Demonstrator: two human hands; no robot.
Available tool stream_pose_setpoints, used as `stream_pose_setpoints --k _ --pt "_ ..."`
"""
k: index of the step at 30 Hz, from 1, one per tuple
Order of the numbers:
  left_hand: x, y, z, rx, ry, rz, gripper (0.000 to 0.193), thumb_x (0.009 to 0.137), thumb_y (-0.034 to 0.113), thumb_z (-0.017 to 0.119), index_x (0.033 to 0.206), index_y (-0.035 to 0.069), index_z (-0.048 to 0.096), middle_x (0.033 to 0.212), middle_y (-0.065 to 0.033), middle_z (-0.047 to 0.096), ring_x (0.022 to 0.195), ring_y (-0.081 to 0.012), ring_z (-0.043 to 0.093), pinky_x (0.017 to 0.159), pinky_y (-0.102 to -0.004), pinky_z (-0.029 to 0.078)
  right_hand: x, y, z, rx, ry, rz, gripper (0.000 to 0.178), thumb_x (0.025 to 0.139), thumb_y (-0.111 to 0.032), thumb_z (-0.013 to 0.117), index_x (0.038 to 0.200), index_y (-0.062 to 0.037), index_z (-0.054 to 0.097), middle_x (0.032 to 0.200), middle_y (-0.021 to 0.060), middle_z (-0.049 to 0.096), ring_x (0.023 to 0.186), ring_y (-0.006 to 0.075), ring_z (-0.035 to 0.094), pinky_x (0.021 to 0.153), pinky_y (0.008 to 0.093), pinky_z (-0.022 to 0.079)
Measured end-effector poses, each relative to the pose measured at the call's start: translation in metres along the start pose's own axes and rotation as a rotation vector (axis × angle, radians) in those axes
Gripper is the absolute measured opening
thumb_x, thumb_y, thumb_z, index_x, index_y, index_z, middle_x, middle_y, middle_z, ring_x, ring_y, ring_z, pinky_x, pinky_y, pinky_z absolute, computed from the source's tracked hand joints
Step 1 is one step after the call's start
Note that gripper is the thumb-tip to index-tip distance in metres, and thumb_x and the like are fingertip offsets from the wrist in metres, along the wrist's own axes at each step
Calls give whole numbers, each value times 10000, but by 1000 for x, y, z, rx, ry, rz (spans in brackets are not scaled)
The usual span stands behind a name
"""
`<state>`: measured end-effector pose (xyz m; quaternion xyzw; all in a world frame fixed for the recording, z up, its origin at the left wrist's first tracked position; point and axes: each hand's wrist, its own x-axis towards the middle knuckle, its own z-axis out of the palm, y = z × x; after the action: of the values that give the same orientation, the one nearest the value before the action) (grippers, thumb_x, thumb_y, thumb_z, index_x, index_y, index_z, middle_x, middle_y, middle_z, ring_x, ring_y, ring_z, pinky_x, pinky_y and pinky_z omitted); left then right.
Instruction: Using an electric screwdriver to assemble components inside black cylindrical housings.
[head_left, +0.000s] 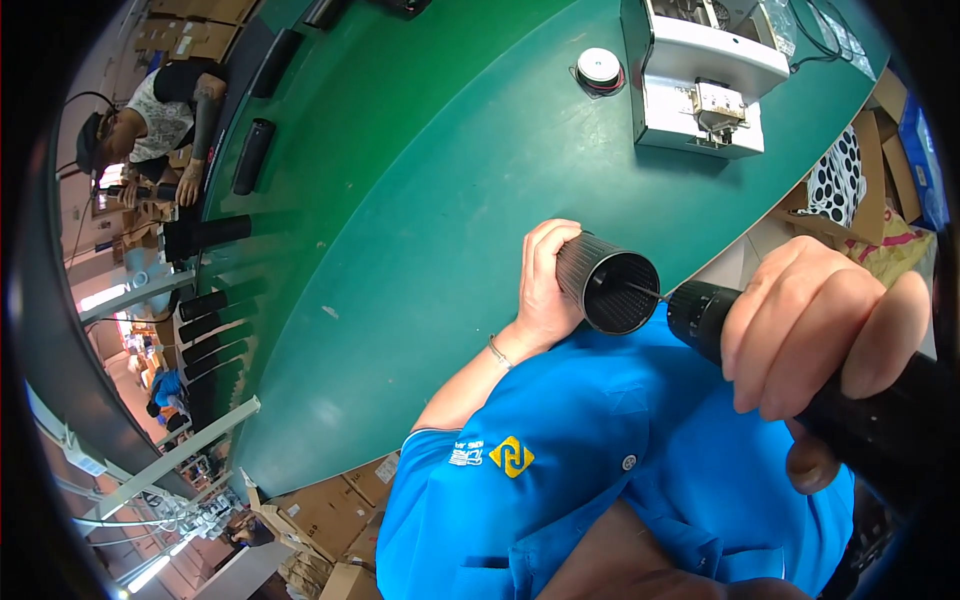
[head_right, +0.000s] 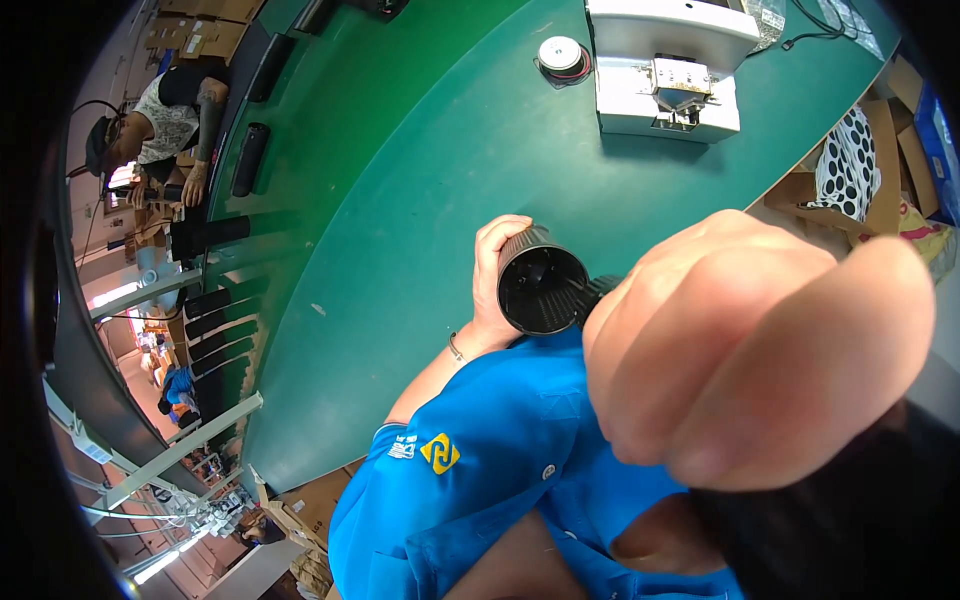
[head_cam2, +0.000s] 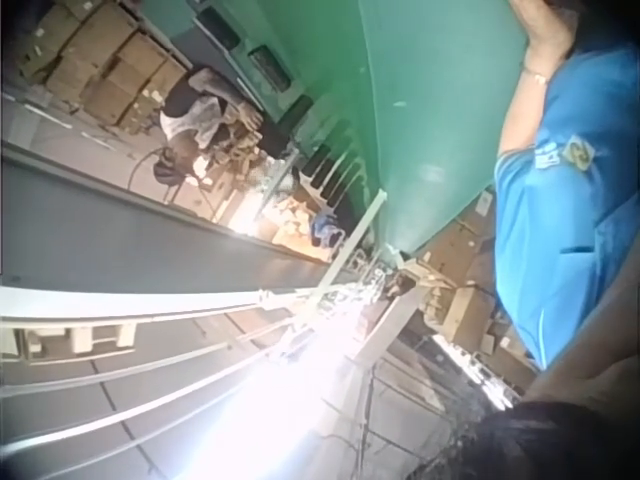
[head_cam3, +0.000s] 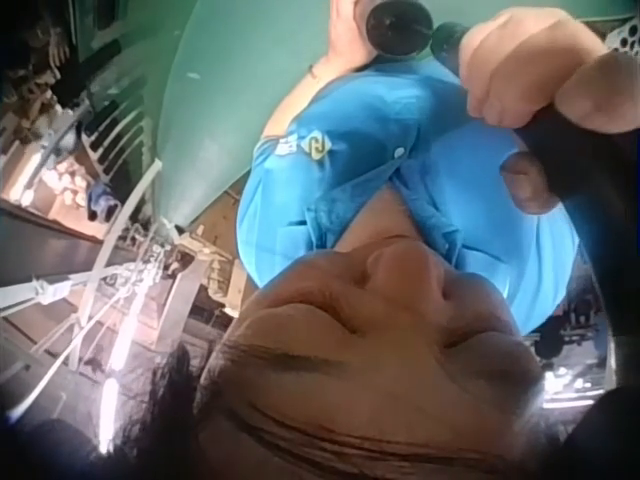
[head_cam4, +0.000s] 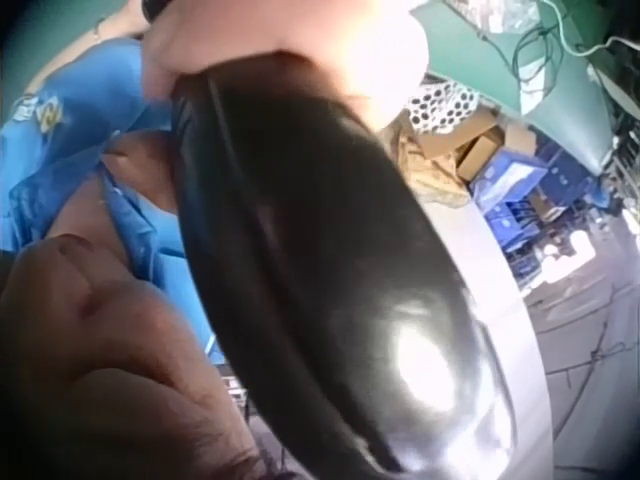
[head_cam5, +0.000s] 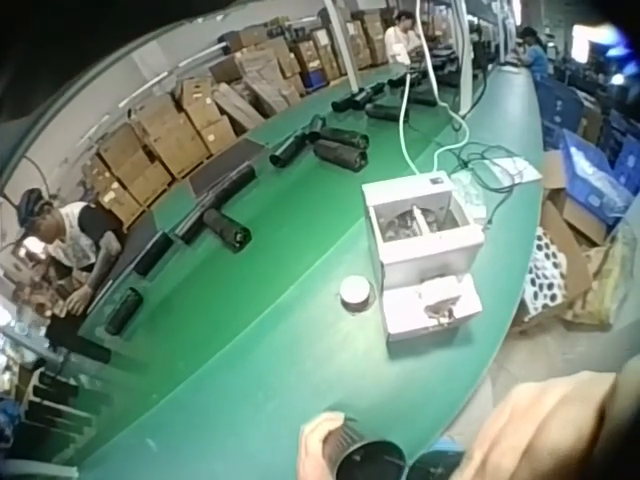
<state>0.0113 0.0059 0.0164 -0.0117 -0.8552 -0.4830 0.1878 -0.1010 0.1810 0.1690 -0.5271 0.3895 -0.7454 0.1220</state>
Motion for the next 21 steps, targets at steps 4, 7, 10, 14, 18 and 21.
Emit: stream_pose_setpoints --k 4,7,10,14,18,21 --pt "0 -2 -1 -9 5 4 564 589 -61 651 1095 33 421 1069 -118 475 948 -267 471 843 -333 402 -2 6 5 34 12 -15 577 677 -214 721 1087 -88 337 773 57 587 641 167 630 575 258 534" --pt "0 -4 -2 -4 22 20 575 585 -53 657 1101 34 419 1073 -120 474 949 -271 474 843 -335 406 -1 7 9 53 -2 -37 596 663 -200 733 1094 -88 338 764 50 587 635 162 628 569 255 529" --pt "0 -8 -1 -25 -1 73 607 568 -30 680 1112 42 420 1076 -123 479 947 -276 486 837 -339 416 -2 3 8 55 8 -35 599 658 -179 730 1110 -80 348 748 37 583 605 158 618 548 242 518" --pt "7 -24 -25 84 -13 84 620 581 36 711 1124 35 412 1053 -122 492 905 -254 510 809 -326 436 7 -26 -8 214 54 -242 484 707 -90 652 1116 -24 402 658 60 549 500 148 517 455 255 416" --pt "28 -27 -75 -71 -70 -600 527 683 153 697 1110 12 422 921 -114 543 737 -196 550 666 -295 479 7 -65 -9 119 469 -291 355 885 -230 472 1178 -53 376 781 74 557 630 156 553 561 302 460" --pt "70 -62 -117 -351 18 -691 487 751 260 645 1090 -19 435 927 -153 541 760 -194 557 625 -305 483 -17 -38 -22 105 649 -202 440 796 -151 530 1185 -24 368 697 59 505 558 127 487 536 246 387"
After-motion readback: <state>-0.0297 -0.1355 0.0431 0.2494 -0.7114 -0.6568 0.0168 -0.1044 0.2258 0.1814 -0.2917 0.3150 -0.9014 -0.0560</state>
